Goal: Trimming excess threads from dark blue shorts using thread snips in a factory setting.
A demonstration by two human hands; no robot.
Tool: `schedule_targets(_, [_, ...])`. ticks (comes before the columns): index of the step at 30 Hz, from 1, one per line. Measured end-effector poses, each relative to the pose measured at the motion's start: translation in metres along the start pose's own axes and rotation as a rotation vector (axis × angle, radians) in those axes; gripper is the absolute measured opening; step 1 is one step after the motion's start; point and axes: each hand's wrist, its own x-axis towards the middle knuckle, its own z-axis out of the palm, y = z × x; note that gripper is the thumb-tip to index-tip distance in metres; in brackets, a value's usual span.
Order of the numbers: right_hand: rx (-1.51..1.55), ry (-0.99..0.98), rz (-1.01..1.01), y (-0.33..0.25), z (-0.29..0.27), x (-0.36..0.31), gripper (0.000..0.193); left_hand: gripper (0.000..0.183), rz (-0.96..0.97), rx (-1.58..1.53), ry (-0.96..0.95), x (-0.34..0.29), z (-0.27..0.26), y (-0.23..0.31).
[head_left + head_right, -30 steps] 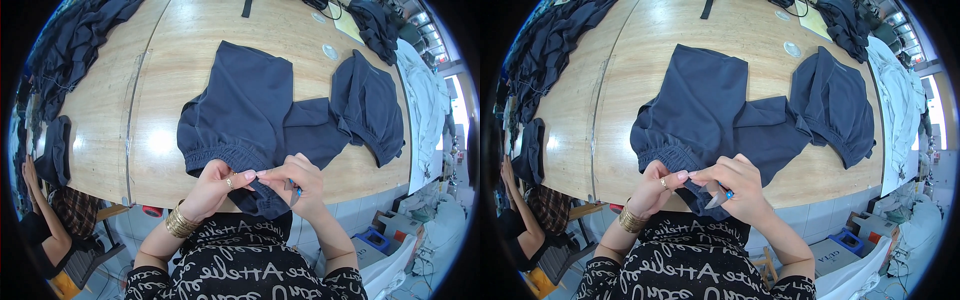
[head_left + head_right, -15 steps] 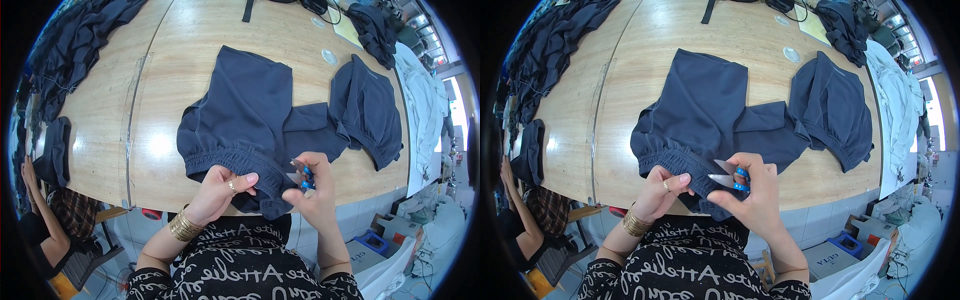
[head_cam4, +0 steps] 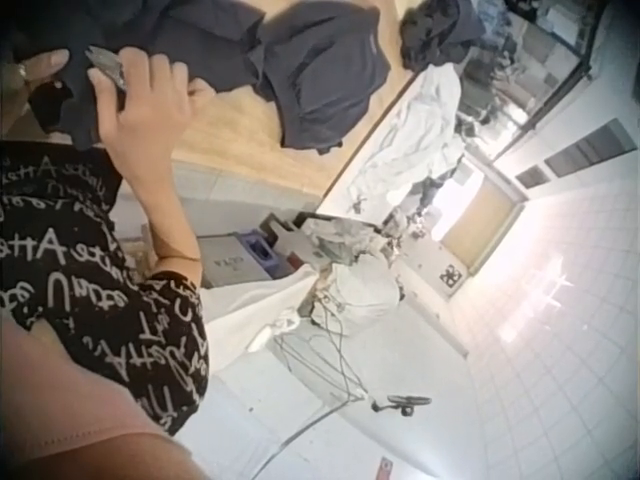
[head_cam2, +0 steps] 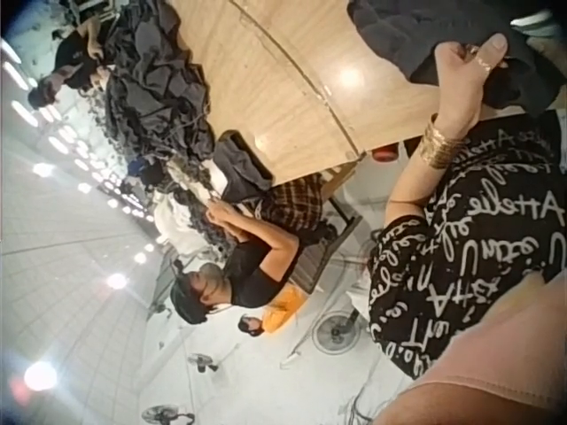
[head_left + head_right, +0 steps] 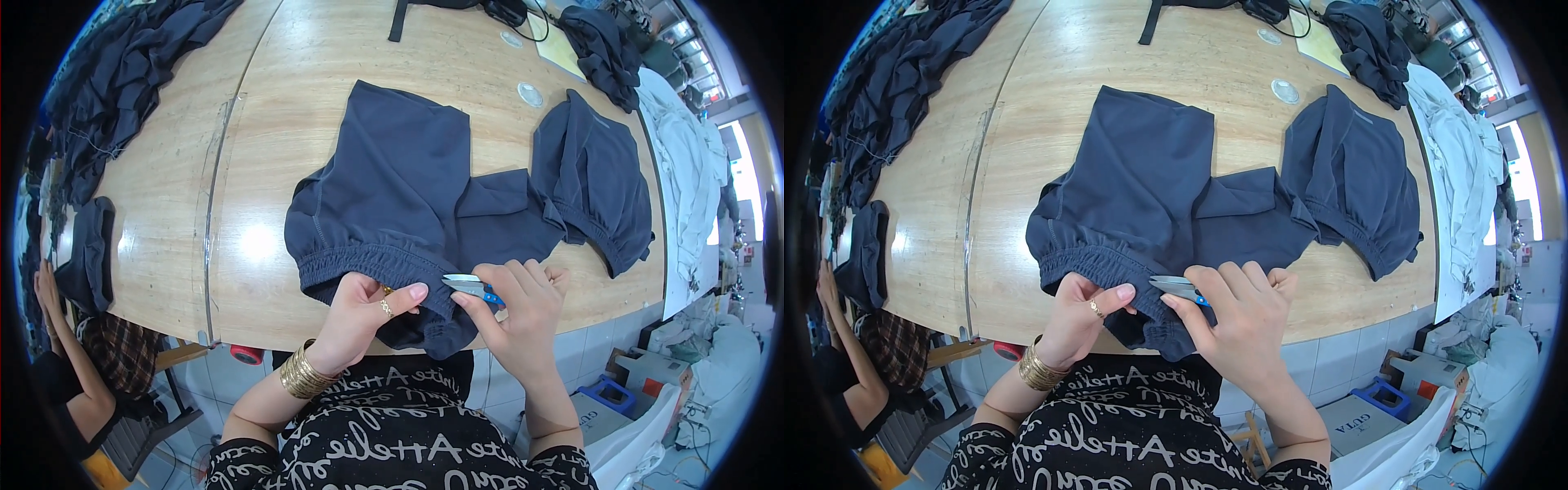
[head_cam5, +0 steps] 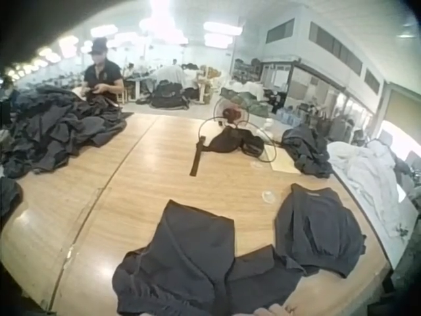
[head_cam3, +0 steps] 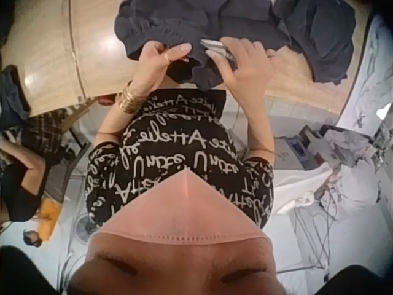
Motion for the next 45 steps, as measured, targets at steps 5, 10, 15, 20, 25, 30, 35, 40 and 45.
schedule_targets(5, [-0.016,-0.005,-0.033,0.0,0.0,0.003,0.023,0.015,0.08,-0.012,0.007,0.0,0.005,0.0])
schedule_targets(10, [-0.031,-0.013,-0.055,0.0,-0.001,0.003,0.024,0.015,0.002,-0.028,-0.02,0.0,-0.001,-0.002])
schedule_targets(15, [0.016,-0.006,-0.039,0.0,0.002,0.002,0.024,0.015,-0.014,-0.056,-0.027,0.001,-0.001,-0.001])
schedule_targets(20, [0.02,-0.01,-0.03,-0.001,0.002,0.002,0.024,0.015,-0.013,-0.051,-0.02,0.0,-0.001,0.0])
schedule_targets(25, [0.018,-0.007,-0.035,-0.001,0.003,0.002,0.024,0.016,-0.012,-0.064,-0.034,0.001,-0.003,-0.001])
schedule_targets(30, [0.024,0.022,-0.063,0.001,0.005,0.002,0.023,0.016,-0.024,-0.081,-0.05,0.001,-0.004,0.0])
schedule_targets(35, [0.025,-0.028,-0.031,0.001,0.003,0.003,0.021,0.02,-0.02,-0.133,-0.113,0.0,-0.008,0.003])
schedule_targets(40, [0.047,-0.044,-0.032,0.001,0.003,0.003,0.022,0.023,-0.024,-0.12,-0.175,0.0,-0.015,0.005])
schedule_targets(45, [0.07,-0.074,-0.038,0.0,0.002,0.003,0.022,0.02,-0.065,-0.063,-0.165,-0.001,-0.014,0.006])
